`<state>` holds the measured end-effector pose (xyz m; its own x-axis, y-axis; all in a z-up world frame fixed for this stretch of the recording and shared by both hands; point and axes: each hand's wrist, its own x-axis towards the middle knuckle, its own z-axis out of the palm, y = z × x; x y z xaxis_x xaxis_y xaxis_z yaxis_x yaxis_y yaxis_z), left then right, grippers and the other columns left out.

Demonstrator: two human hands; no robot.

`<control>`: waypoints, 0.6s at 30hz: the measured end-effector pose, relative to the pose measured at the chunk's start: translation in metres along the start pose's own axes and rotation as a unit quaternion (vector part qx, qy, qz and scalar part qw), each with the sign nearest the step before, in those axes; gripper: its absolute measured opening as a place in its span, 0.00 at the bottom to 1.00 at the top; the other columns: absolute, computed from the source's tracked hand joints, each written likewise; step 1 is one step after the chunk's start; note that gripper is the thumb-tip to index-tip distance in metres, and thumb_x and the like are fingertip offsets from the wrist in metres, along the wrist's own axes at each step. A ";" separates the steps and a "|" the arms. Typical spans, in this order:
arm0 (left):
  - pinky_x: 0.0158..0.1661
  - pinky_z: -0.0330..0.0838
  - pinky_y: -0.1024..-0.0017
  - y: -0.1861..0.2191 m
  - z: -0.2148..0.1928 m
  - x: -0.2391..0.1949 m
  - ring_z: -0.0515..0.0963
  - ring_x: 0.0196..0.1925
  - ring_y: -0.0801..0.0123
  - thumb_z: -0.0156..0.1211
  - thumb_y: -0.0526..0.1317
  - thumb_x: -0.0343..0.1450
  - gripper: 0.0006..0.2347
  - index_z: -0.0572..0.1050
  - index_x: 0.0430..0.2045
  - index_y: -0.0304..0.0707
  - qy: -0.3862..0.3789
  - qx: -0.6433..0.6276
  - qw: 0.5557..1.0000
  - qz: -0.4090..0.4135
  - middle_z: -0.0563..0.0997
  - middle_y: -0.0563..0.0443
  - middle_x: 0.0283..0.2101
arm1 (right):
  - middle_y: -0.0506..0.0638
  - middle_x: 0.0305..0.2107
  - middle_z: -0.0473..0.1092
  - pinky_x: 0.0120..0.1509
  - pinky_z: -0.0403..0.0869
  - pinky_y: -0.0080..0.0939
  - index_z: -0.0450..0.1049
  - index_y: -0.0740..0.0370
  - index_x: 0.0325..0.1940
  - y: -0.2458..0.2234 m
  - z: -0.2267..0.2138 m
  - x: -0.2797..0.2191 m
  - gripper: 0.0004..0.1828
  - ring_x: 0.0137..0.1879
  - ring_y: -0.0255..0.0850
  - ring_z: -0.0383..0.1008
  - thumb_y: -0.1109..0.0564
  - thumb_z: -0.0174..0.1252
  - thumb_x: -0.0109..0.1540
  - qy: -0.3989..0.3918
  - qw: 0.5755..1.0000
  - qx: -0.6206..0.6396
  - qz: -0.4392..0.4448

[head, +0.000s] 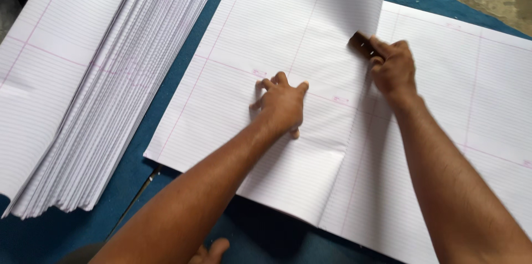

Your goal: The person sits on the floor and repeatedly folds large lined paper sheets in half using a wooden tool to press the crease. They handle the sheets one at a time, folding and pressing each before moving to the next.

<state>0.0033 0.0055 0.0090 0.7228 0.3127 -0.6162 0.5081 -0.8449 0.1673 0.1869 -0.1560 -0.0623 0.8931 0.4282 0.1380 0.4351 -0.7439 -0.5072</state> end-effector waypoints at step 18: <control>0.51 0.71 0.28 -0.002 0.006 0.013 0.49 0.70 0.21 0.82 0.36 0.56 0.49 0.51 0.70 0.66 -0.002 0.029 0.999 0.014 0.47 0.24 0.69 | 0.53 0.55 0.62 0.65 0.74 0.39 0.71 0.55 0.64 0.022 0.039 0.140 0.23 0.59 0.43 0.70 0.67 0.54 0.65 0.100 0.978 0.055 0.173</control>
<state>0.0086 0.0087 -0.0044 0.7345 0.2860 -0.6154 0.4593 -0.8771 0.1404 0.3171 -0.0929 -0.0874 0.9941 0.0431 0.0999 0.0973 -0.7625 -0.6396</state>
